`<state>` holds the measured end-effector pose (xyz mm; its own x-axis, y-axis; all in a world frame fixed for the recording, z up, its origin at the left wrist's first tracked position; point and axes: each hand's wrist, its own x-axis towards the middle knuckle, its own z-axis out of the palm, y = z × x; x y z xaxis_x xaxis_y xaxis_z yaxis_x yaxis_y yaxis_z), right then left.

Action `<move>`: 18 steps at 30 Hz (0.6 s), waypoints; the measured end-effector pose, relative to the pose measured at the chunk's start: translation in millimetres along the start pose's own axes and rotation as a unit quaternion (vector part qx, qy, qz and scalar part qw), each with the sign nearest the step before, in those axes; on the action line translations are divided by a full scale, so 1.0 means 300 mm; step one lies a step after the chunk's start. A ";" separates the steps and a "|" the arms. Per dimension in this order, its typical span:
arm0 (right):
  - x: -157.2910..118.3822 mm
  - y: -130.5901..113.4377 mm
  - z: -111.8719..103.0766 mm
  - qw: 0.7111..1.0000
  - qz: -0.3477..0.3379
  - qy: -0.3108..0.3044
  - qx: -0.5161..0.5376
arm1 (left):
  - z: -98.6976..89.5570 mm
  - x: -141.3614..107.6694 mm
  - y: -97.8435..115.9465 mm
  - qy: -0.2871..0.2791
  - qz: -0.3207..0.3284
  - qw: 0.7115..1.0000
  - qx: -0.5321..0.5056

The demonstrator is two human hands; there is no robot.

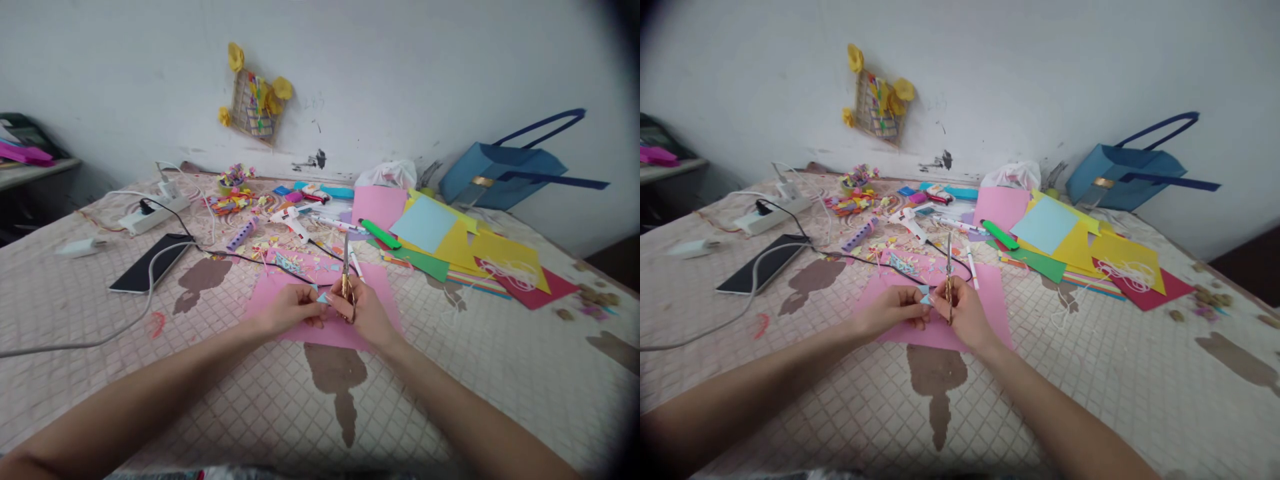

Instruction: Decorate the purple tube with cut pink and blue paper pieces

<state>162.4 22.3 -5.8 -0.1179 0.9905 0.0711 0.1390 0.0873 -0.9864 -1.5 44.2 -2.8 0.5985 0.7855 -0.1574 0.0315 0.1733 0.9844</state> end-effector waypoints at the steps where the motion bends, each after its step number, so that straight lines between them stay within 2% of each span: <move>1: -0.001 0.000 0.001 1.000 -0.001 -0.001 0.003 | 0.000 -0.001 0.001 -0.001 0.000 1.000 -0.008; 6: -0.002 -0.010 -0.001 1.000 0.004 0.006 0.013 | -0.003 0.001 -0.004 -0.008 -0.006 0.999 -0.045; 13: 0.000 -0.019 -0.008 0.998 0.033 0.021 0.044 | -0.009 0.008 -0.003 0.027 -0.008 0.999 -0.041; 18: 0.001 -0.025 -0.005 0.999 0.025 0.011 0.028 | -0.009 0.006 -0.004 -0.002 -0.011 0.999 -0.037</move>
<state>163.0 21.9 1.8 -0.0911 0.9955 0.0246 0.0889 0.0327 -0.9955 -2.6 46.8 -4.4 0.6020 0.7781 -0.1793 -0.0142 0.2349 0.9719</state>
